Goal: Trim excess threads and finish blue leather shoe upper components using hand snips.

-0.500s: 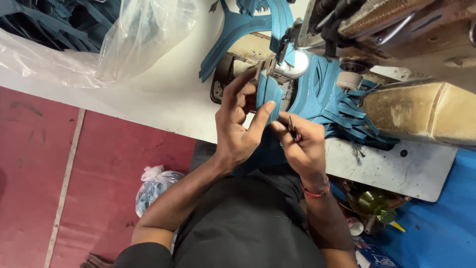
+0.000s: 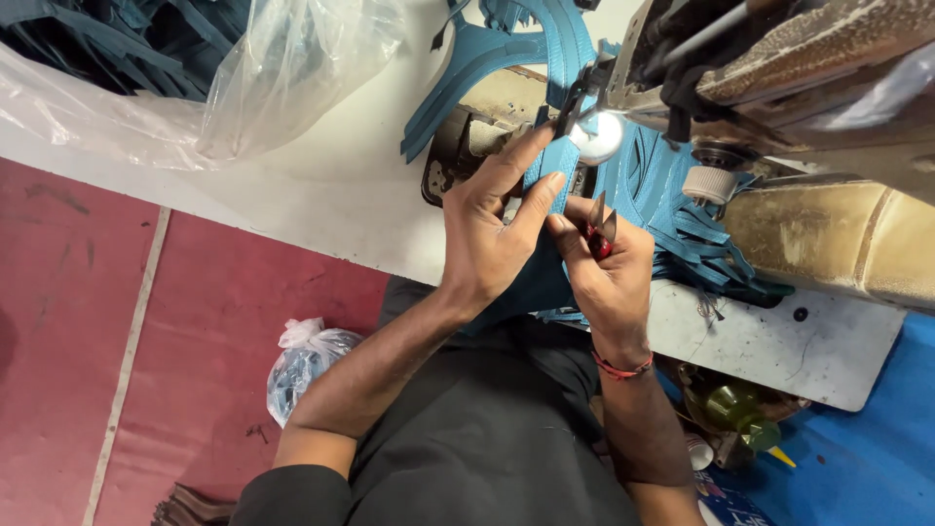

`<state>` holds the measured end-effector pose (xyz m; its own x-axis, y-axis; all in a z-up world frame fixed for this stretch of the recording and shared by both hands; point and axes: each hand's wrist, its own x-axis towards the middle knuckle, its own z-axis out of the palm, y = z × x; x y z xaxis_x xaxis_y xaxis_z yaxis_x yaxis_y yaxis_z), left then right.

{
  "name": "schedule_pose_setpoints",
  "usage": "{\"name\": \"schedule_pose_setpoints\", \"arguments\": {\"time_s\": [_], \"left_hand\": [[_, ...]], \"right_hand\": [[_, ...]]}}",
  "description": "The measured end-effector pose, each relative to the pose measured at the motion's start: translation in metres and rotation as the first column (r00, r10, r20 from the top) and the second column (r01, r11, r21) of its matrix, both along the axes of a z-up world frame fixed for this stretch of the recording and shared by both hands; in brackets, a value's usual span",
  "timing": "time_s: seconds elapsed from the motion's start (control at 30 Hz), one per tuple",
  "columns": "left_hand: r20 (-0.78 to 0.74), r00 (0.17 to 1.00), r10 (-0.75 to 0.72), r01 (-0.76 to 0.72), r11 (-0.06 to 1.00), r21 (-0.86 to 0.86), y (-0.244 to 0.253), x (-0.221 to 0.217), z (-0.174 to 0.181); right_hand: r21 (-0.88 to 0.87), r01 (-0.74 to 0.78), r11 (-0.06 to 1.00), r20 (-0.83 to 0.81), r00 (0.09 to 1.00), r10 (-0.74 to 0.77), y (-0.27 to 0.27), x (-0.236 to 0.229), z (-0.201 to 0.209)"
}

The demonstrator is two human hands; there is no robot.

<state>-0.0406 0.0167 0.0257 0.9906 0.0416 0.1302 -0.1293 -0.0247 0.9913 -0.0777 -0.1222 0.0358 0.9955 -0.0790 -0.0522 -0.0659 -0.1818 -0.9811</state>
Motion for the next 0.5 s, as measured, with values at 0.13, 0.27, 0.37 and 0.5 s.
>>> {"name": "schedule_pose_setpoints", "arguments": {"time_s": [0.13, 0.27, 0.37, 0.5], "left_hand": [[-0.021, 0.999, -0.029, 0.03, 1.0, 0.006, 0.0, 0.005, 0.004], [-0.012, 0.999, -0.041, 0.04, 0.999, -0.017, -0.001, 0.01, 0.002], [-0.022, 0.999, -0.043, 0.043, 0.999, -0.016, -0.002, 0.014, 0.005], [0.006, 1.0, -0.028, 0.028, 0.999, -0.036, -0.004, 0.015, 0.001]], "right_hand": [[-0.013, 0.01, 1.0, 0.002, 1.0, -0.01, 0.002, 0.002, 0.003], [-0.022, -0.005, 1.0, 0.017, 1.0, 0.005, 0.001, 0.007, 0.004], [-0.082, -0.021, 0.996, 0.023, 0.999, 0.023, -0.005, 0.007, 0.005], [-0.246, -0.008, 0.969, 0.135, 0.99, 0.042, -0.009, 0.01, 0.043]]}}
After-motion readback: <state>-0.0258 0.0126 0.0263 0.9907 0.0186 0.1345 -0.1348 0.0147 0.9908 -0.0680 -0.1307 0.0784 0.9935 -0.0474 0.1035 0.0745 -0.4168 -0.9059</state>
